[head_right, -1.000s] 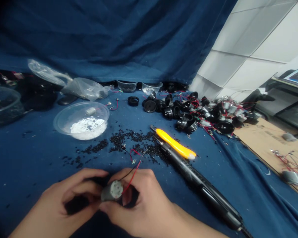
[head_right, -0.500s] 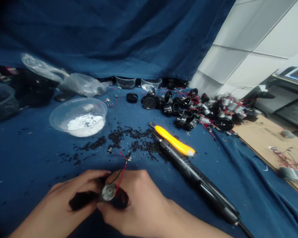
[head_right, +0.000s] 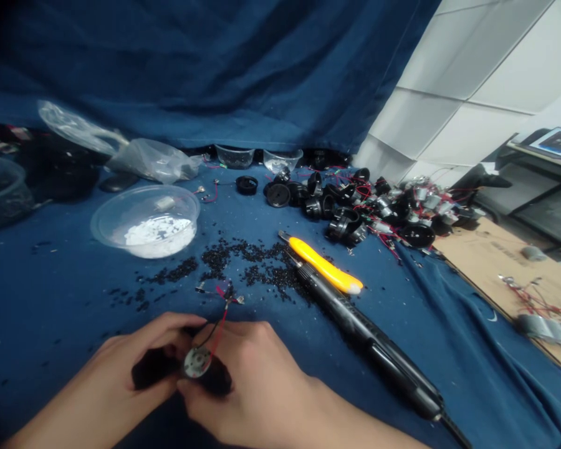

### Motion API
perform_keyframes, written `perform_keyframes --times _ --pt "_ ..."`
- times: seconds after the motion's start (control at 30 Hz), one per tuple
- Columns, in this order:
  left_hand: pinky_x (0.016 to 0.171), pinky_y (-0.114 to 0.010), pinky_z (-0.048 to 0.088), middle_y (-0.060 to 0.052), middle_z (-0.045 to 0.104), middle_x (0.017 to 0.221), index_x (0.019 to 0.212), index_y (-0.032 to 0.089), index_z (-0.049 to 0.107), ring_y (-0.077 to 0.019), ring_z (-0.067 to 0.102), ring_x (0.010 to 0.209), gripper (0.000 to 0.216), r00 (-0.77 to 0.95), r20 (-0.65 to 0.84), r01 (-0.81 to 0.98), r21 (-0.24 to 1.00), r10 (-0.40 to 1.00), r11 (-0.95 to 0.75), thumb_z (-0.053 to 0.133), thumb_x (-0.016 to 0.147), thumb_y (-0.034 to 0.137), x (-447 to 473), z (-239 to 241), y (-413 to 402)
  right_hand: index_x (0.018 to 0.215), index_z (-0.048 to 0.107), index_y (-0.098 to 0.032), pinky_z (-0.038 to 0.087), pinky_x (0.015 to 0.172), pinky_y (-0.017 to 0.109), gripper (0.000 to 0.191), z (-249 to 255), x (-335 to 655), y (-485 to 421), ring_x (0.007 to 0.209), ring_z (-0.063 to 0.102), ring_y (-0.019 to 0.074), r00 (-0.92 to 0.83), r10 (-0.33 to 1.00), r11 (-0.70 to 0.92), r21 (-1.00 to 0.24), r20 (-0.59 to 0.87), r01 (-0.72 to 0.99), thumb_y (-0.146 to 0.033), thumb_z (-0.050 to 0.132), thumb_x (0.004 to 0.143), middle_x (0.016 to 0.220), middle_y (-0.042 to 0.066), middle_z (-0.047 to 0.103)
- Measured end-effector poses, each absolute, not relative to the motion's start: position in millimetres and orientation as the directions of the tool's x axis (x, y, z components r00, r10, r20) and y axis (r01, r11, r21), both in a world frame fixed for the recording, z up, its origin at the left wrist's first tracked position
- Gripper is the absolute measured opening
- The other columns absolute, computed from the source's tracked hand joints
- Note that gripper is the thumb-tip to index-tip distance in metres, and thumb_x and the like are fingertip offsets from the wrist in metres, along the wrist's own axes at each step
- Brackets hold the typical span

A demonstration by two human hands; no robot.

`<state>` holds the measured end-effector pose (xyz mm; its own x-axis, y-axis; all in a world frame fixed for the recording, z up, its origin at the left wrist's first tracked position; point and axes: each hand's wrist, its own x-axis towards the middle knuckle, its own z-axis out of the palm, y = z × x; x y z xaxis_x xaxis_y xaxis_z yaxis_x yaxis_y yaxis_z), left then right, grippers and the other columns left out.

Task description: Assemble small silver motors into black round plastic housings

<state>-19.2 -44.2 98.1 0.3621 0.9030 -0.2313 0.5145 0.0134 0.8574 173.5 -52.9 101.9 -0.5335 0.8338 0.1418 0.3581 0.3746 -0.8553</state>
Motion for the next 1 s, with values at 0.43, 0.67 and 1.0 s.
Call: perform_keyframes --times 0.43,0.67,1.0 --pt "0.069 -0.02 0.049 0.008 0.076 0.075 0.095 0.026 0.068 -0.0151 0.071 0.072 0.028 0.327 -0.236 0.499 0.866 0.915 0.045 0.065 0.071 0.011 -15.0 100.6 -40.7 0.092 0.064 -0.02 0.045 0.073 0.026 0.007 99.1 172.0 -57.7 0.08 0.064 0.0169 -0.519 0.847 0.383 -0.808 0.114 0.447 -0.022 0.066 0.086 0.09 0.002 0.069" --pt "0.067 -0.02 0.048 0.008 0.075 0.073 0.094 0.024 0.067 -0.0123 0.069 0.068 0.03 0.353 -0.232 0.482 0.876 0.906 0.036 0.059 0.069 0.009 -16.4 96.1 -39.7 0.09 0.063 -0.023 0.045 0.075 0.027 0.01 96.1 169.9 -58.2 0.082 0.063 0.0162 -0.5 0.865 0.34 -0.792 0.052 0.506 -0.02 0.068 0.082 0.09 -0.001 0.067" --pt "0.067 -0.023 0.045 0.007 0.073 0.073 0.09 0.022 0.067 -0.0129 0.066 0.069 0.025 0.375 -0.257 0.494 0.868 0.891 0.042 0.057 0.069 0.012 -16.7 95.5 -40.5 0.092 0.063 -0.023 0.045 0.069 0.025 0.01 98.3 170.0 -59.0 0.075 0.062 0.0146 -0.508 0.853 0.382 -0.803 0.117 0.457 -0.02 0.067 0.083 0.086 -0.001 0.068"
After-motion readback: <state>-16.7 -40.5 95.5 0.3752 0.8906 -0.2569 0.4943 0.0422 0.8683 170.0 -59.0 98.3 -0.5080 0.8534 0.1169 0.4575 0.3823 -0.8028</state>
